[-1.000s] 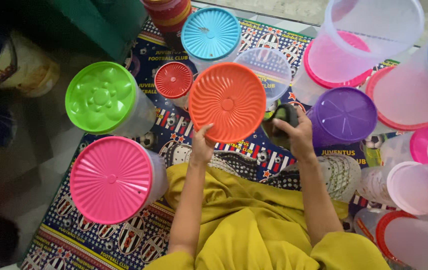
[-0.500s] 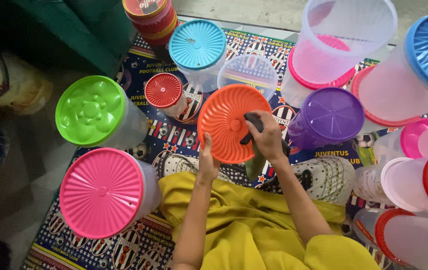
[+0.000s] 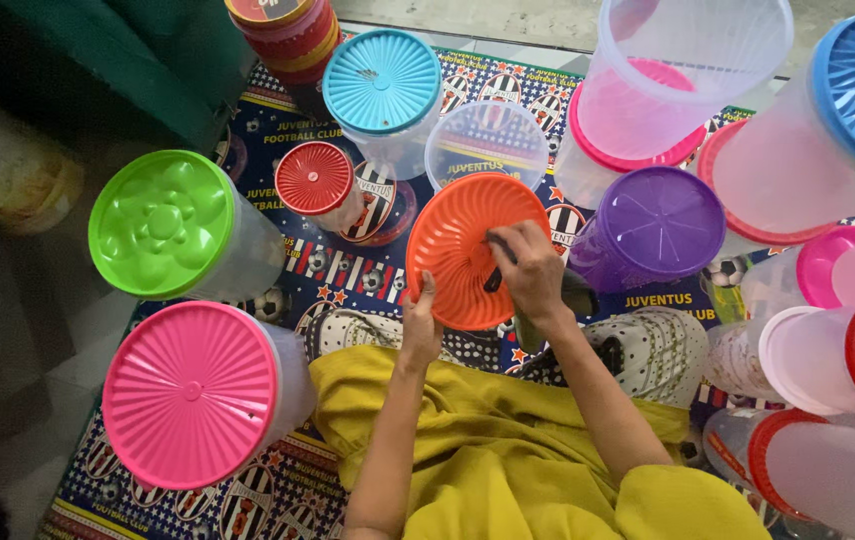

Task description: The person sits on a floor mat surrounded by plastic containers and lids and wipes each container and lid with a cloth, one at a time. They turn containers over to wipe different sides, then stack the cleaned lids together on the mat.

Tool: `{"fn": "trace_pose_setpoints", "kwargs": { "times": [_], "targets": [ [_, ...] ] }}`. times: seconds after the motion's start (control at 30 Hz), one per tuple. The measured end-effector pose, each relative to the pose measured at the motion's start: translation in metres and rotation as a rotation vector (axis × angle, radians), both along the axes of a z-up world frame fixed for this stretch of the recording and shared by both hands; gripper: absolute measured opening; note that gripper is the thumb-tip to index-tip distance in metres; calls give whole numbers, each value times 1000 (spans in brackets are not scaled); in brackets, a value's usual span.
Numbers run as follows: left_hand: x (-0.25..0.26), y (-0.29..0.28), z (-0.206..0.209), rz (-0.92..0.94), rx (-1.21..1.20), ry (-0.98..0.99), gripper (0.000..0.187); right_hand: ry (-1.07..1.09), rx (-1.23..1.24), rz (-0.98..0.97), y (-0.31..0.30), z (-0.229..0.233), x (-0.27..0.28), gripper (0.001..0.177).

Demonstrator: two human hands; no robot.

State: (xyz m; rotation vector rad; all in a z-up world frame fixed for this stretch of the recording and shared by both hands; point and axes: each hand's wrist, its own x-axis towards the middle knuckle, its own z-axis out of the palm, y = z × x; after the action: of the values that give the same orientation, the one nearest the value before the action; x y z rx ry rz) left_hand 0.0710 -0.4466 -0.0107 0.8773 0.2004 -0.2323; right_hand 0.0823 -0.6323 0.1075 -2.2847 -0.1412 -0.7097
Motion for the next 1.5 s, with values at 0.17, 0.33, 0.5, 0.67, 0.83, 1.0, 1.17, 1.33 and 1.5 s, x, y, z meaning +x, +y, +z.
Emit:
{"fn": "trace_pose_setpoints", "kwargs": {
  "times": [0.17, 0.33, 0.5, 0.67, 0.83, 1.0, 1.17, 1.33, 1.5],
  "targets": [
    [-2, 13, -55, 87, 583, -262, 41, 55, 6, 27, -2, 1, 1, 16],
    [1, 15, -75, 3, 901, -361, 48, 49, 33, 38, -2, 4, 4, 14],
    [1, 15, -38, 175, 932, -633, 50, 13, -2, -2, -3, 4, 6, 13],
    [13, 1, 27, 30, 92, 77, 36, 162, 86, 94, -3, 10, 8, 13],
    [16, 0, 45, 85, 165, 107, 33, 122, 66, 65, 1, 15, 12, 14],
    [17, 8, 7, 67, 212, 53, 45, 117, 26, 25, 1, 16, 19, 10],
    [30, 13, -6, 116, 502, 7, 40, 185, 35, 115, 4, 15, 19, 15],
    [31, 4, 25, 147, 241, 108, 41, 117, 14, 4, -4, 16, 27, 16],
    [31, 5, 46, 144, 17, -43, 35, 160, 181, 108, -16, 18, 24, 21]
  ]
}}
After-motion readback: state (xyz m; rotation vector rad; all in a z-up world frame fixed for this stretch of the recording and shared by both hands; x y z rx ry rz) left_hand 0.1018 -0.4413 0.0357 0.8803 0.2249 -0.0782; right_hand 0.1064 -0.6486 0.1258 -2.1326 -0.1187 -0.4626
